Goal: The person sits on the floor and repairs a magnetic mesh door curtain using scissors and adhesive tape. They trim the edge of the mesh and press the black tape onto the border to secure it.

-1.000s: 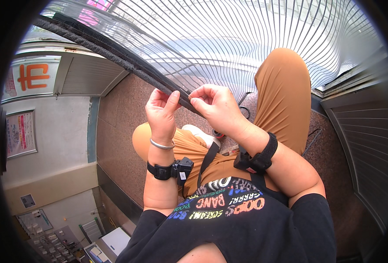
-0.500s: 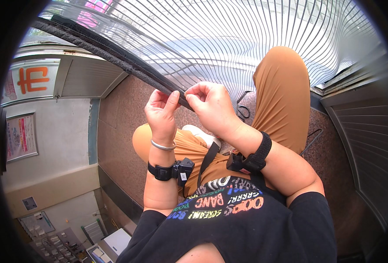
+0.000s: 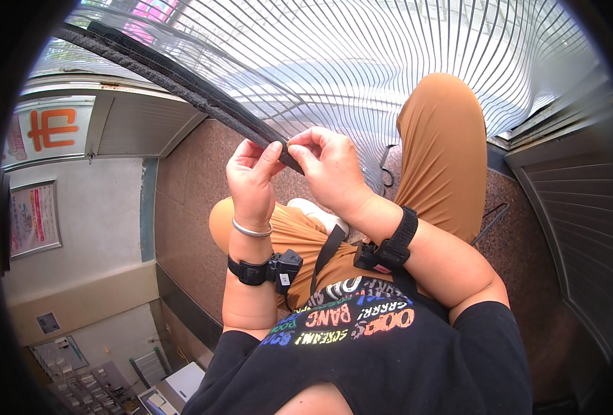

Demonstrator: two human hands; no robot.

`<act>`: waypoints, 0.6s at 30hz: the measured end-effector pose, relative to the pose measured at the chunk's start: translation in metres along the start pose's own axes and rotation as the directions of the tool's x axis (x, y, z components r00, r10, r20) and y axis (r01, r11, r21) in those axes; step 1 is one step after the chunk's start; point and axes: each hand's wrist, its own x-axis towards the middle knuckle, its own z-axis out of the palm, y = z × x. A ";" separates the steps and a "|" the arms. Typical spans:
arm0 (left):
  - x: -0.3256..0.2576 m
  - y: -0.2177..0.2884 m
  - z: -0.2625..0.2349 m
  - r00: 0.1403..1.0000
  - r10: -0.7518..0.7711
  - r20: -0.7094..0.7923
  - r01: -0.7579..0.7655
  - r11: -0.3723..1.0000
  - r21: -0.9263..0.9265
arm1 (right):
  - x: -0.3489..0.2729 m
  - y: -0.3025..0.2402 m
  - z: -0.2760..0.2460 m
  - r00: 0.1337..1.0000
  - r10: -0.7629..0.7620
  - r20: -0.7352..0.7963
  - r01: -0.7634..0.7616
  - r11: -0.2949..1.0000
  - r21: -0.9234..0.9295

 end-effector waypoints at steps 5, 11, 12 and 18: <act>0.001 0.011 0.001 1.000 0.015 -0.004 -0.015 0.998 0.069 | -0.001 0.004 -0.004 0.997 -0.077 0.009 0.077 0.997 -0.009; 0.002 0.017 0.007 0.997 0.081 -0.017 -0.078 0.988 0.136 | -0.005 0.007 -0.002 0.987 -0.160 0.017 0.159 0.987 0.038; 0.002 0.018 0.009 0.996 0.090 -0.025 -0.086 0.987 0.134 | -0.006 0.007 -0.001 0.988 -0.150 0.038 0.148 0.988 0.048; 0.001 0.026 0.013 0.993 0.115 -0.025 -0.106 0.963 0.246 | -0.008 0.003 0.002 0.985 -0.172 -0.001 0.170 0.971 0.171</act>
